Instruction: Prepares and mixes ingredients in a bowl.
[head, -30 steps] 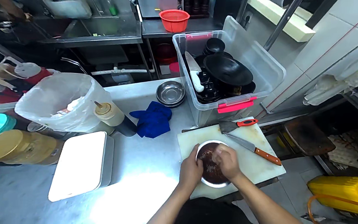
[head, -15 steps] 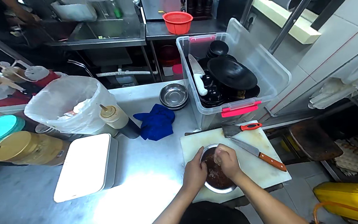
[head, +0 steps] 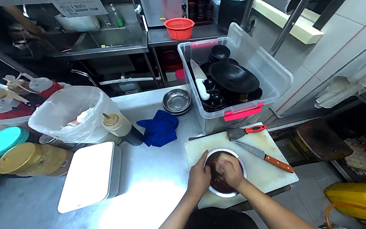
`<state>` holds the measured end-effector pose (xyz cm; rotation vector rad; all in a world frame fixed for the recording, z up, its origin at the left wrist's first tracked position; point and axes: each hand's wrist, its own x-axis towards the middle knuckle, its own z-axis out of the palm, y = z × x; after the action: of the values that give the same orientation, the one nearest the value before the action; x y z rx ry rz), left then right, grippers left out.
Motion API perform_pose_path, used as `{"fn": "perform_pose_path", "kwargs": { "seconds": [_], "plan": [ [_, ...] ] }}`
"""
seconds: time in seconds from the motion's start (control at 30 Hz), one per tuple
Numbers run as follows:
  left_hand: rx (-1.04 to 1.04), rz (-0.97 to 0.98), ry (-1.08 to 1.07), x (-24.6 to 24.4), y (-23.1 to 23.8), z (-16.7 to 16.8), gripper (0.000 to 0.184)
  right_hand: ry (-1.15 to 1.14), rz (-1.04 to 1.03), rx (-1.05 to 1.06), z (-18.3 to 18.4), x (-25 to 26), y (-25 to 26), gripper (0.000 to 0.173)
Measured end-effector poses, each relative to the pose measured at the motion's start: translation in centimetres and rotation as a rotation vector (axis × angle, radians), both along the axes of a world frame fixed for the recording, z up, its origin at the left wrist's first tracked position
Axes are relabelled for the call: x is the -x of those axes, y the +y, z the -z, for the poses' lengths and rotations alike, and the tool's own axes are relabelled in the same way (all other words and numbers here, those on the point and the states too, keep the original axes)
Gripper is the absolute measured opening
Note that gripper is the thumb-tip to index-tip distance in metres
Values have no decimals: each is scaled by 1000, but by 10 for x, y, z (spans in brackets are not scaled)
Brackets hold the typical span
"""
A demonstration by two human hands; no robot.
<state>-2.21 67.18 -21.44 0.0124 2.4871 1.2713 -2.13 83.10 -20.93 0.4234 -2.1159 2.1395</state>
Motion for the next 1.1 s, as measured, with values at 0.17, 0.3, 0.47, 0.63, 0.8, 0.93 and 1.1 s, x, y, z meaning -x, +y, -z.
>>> {"fn": "perform_pose_path", "kwargs": {
  "seconds": [0.17, 0.3, 0.47, 0.63, 0.8, 0.93, 1.1],
  "plan": [
    [16, 6, 2, 2, 1, -4, 60, 80, 12, 85, -24, 0, 9, 42],
    [12, 22, 26, 1, 3, -2, 58, -22, -34, -43, -6, 4, 9, 37],
    [-95, -7, 85, -1, 0, 7, 47, 61, 10, 165, -13, 4, 1, 41],
    [-155, -38, 95, 3, -2, 14, 44, -72, -96, 28, -25, 19, 1, 37],
    [-131, -32, 84, 6, -1, 11, 42, 26, -89, 22, -8, 7, -4, 39],
    [-149, -48, 93, 8, 1, 11, 42, 0, -106, 54, -32, 12, -1, 38],
    [-179, -57, 109, 3, -1, 15, 40, -52, -122, -36, -12, 3, -13, 36]
  ]
}}
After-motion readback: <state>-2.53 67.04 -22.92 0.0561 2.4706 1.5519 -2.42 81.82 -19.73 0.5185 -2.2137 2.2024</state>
